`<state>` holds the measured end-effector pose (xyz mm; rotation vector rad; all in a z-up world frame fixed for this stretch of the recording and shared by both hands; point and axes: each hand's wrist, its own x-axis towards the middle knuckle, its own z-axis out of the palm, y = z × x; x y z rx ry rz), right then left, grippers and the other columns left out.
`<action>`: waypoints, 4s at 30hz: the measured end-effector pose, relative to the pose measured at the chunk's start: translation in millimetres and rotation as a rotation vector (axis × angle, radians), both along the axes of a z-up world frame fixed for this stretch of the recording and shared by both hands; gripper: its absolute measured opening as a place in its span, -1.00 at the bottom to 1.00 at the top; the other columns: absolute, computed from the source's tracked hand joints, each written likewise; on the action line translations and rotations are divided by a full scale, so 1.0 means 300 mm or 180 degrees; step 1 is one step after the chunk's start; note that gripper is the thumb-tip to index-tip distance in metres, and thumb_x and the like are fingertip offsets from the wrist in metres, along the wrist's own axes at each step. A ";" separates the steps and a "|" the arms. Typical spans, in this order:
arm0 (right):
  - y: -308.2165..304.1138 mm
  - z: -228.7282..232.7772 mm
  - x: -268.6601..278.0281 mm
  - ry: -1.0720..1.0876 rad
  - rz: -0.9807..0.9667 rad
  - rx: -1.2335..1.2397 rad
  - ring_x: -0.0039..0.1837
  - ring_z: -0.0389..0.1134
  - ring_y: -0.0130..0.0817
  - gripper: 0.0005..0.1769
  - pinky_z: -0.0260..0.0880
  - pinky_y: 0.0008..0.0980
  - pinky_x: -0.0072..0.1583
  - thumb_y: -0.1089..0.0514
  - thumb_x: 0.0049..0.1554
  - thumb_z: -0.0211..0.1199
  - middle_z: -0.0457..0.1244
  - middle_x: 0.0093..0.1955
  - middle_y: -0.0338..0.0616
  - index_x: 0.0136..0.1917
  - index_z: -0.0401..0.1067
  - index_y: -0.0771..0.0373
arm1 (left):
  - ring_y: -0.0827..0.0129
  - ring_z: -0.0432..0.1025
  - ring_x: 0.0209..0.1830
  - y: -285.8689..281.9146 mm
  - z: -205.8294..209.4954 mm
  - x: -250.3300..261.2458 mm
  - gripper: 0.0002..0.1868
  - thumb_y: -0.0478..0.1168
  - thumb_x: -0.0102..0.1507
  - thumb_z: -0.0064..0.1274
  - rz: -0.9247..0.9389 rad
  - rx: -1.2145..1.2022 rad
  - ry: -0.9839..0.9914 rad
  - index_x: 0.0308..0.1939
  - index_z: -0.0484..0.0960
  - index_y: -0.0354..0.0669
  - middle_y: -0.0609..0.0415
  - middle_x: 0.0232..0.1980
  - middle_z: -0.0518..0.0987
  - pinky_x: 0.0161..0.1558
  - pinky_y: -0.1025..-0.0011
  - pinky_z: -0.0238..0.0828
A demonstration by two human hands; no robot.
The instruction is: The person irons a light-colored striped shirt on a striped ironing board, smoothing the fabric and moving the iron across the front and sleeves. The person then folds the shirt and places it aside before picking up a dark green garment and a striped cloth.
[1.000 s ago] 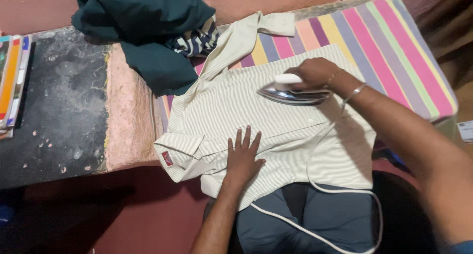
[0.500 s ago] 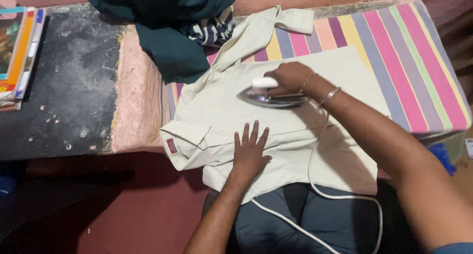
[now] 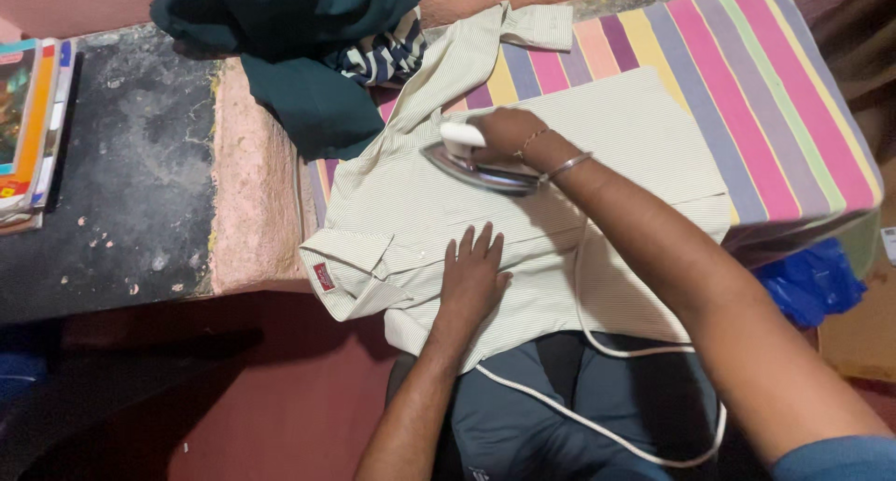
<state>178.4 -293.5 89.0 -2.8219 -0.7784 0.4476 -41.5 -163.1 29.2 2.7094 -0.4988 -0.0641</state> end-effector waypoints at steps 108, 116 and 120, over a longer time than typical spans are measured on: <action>-0.194 0.075 -0.200 -0.0011 -0.0064 -0.0065 -0.08 0.50 -0.07 -0.54 0.49 -0.08 -0.02 -0.17 -0.02 0.43 0.45 -0.11 -0.09 0.16 0.58 -0.12 | -0.08 -0.30 0.66 0.247 0.059 0.101 0.13 0.38 0.02 0.26 0.1359 0.0104 0.0793 0.56 0.17 0.10 -0.11 0.67 -0.10 0.50 -0.29 -0.56; 0.016 0.069 -0.203 0.0096 0.0272 -0.0040 -0.10 0.49 -0.05 -0.60 0.49 -0.04 -0.03 -0.18 0.01 0.43 0.44 -0.13 -0.09 0.11 0.59 -0.12 | -0.05 -0.32 0.67 0.254 0.028 0.098 0.32 0.44 -0.02 0.28 0.1551 0.0116 0.0775 0.60 -0.02 -0.04 -0.01 0.69 -0.13 0.49 -0.30 -0.57; 0.076 0.042 -0.176 -0.0193 0.0093 0.0114 -0.11 0.49 -0.04 -0.59 0.50 -0.06 -0.04 -0.15 0.04 0.43 0.44 -0.14 -0.05 0.14 0.60 -0.06 | -0.06 -0.29 0.67 0.249 0.055 0.097 0.39 0.39 -0.07 0.35 0.1611 0.0032 0.0775 0.61 -0.07 -0.10 -0.04 0.68 -0.10 0.48 -0.32 -0.56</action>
